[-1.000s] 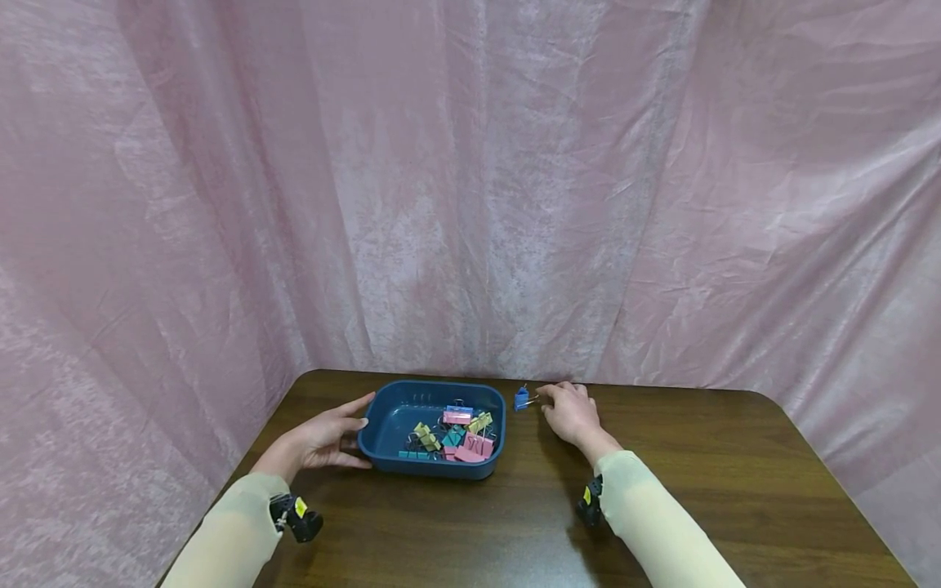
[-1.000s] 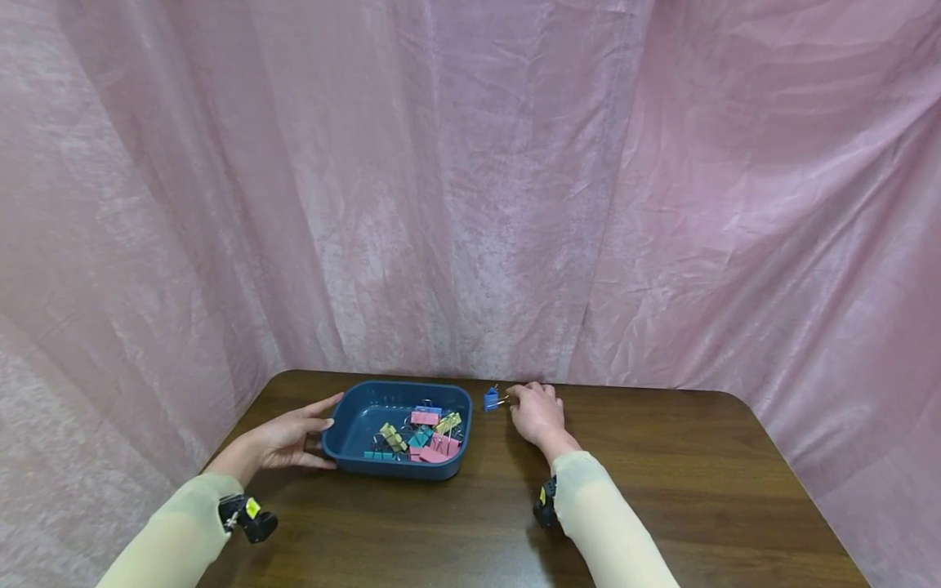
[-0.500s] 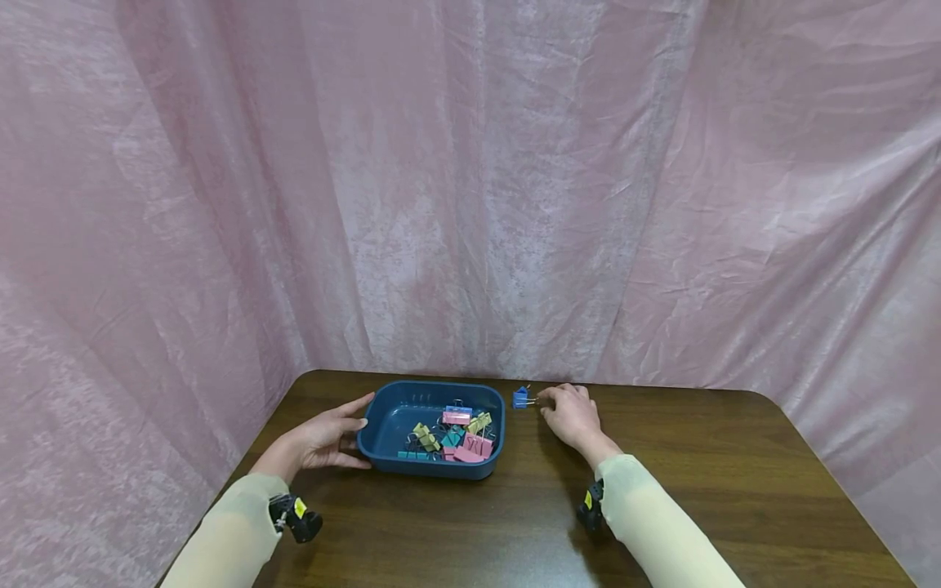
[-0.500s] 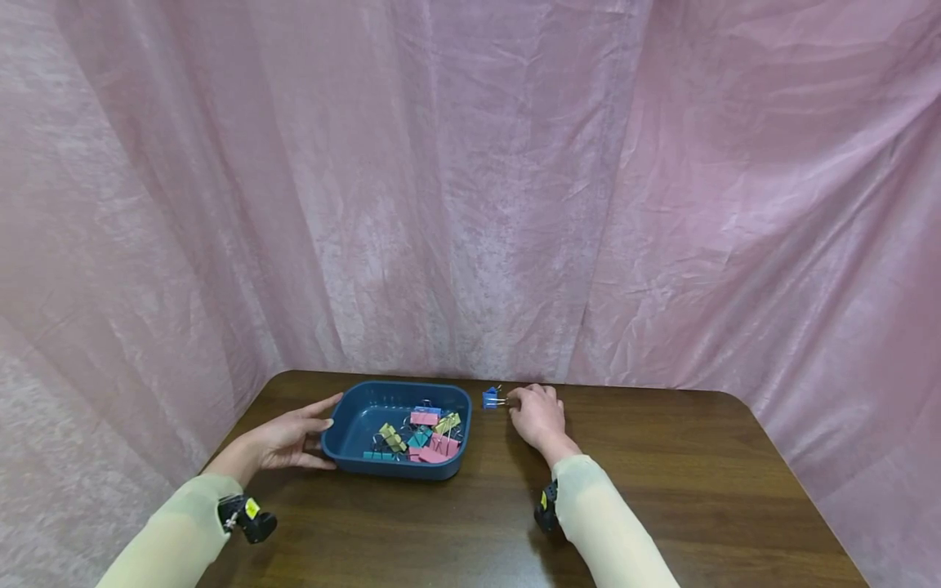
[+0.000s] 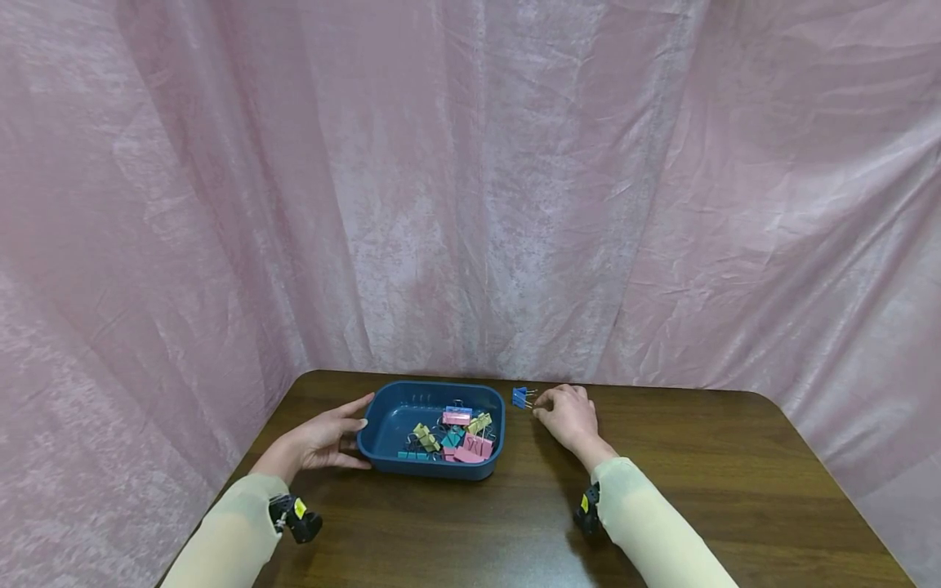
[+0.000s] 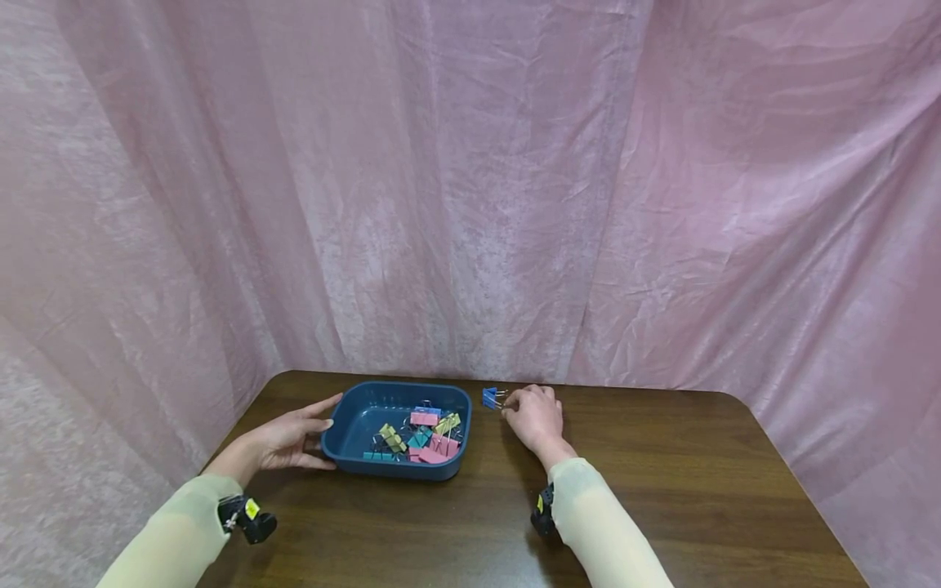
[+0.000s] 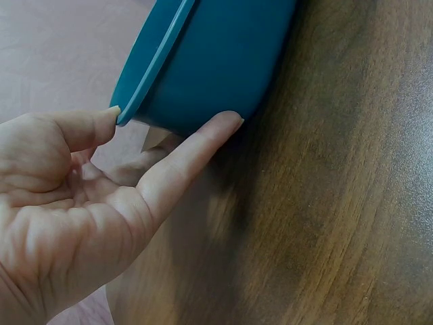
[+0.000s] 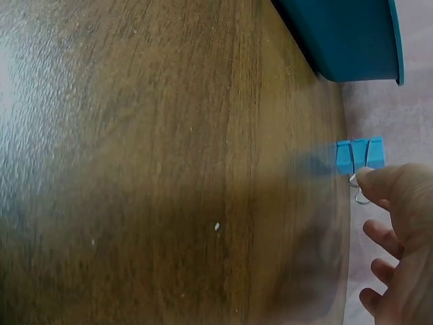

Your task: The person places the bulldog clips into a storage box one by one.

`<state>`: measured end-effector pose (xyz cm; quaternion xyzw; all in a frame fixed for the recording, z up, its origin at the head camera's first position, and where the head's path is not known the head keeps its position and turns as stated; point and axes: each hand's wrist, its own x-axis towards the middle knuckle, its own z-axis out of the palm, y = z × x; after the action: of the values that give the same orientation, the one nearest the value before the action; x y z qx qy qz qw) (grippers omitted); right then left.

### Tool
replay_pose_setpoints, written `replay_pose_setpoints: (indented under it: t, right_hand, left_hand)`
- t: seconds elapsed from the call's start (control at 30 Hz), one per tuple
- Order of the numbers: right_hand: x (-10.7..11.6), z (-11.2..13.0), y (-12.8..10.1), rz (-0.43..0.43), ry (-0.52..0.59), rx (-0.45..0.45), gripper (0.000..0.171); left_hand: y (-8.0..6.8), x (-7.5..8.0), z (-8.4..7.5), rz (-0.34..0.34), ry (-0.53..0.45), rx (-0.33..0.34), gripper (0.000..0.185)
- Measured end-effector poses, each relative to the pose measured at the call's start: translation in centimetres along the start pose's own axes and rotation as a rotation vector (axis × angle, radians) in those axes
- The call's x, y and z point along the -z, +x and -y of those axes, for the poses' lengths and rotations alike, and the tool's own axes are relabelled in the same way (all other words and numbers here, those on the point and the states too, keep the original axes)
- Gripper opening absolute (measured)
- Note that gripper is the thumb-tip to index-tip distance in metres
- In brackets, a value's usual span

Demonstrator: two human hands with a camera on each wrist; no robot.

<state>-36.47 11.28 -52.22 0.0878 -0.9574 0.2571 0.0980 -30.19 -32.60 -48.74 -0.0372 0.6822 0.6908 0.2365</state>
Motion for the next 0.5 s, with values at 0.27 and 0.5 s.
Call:
replay_pose_setpoints:
  t: [0.27, 0.5]
  right_hand:
    - [-0.6, 0.47, 0.2, -0.043, -0.014, -0.01, 0.009]
    - [-0.72, 0.94, 0.27, -0.054, -0.014, -0.028, 0.006]
  left_hand:
    - [-0.11, -0.09, -0.01, -0.011, -0.004, 0.001, 0.06]
    - [-0.13, -0.14, -0.12, -0.019, -0.002, 0.005, 0.06]
